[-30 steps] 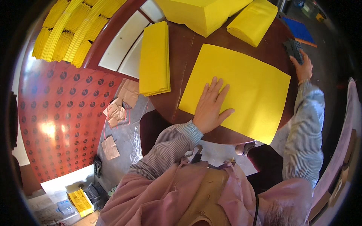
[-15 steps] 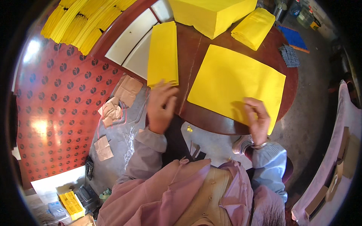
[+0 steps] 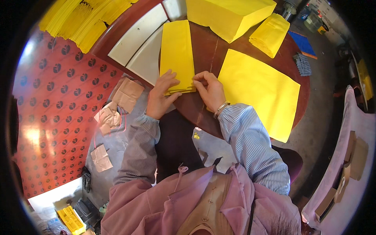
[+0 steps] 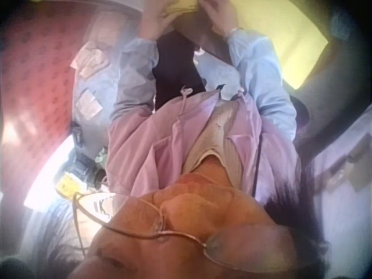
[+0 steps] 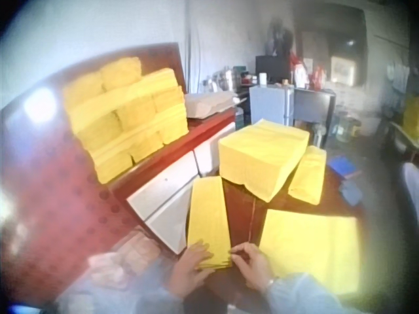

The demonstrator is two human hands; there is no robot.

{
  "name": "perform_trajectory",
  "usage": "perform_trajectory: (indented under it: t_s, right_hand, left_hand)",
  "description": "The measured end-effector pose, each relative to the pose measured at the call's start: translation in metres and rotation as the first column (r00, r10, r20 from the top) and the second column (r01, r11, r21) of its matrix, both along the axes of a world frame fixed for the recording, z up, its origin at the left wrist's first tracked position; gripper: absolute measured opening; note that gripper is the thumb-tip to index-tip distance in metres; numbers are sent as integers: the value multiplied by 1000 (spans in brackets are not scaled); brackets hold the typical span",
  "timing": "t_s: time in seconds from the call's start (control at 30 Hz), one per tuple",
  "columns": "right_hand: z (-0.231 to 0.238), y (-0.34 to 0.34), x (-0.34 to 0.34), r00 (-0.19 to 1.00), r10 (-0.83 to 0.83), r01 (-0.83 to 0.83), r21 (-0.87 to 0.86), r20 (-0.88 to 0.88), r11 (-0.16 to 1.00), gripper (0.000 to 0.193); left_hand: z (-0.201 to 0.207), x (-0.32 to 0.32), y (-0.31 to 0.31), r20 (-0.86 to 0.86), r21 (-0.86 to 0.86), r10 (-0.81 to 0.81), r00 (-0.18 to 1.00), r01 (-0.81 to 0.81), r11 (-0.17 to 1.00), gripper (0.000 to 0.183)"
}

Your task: The person folds yellow paper sheets by hand on a table, creasing edges and stacking them. They repeatedly pick up sheets, fold them in half, and place them into a growing stack.

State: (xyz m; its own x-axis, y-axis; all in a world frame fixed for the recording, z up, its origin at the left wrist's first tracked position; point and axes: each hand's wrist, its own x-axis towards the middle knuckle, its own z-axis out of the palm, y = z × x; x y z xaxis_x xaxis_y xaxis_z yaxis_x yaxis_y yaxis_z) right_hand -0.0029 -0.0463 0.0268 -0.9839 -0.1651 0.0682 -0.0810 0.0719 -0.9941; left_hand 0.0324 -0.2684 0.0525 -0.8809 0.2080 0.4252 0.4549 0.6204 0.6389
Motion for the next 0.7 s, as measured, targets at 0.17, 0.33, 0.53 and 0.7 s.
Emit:
perform_trajectory:
  t_s: [0.17,0.33,0.53,0.7]
  right_hand:
    - [-4,-4,0,995,1,14,150,-102,989,13]
    - [17,44,18,986,-85,101,107,-141,989,17]
    - [34,242,96,821,-549,571,251,-158,781,22]
    - [-2,326,161,710,-629,680,538,-316,498,28]
  left_hand:
    - [-9,-3,1,39,78,23,999,-26,997,34]
    - [1,3,7,-6,55,58,998,-58,997,29]
    - [25,27,69,-69,137,25,997,-16,990,26]
    - [8,29,172,-19,88,-193,981,194,977,25]
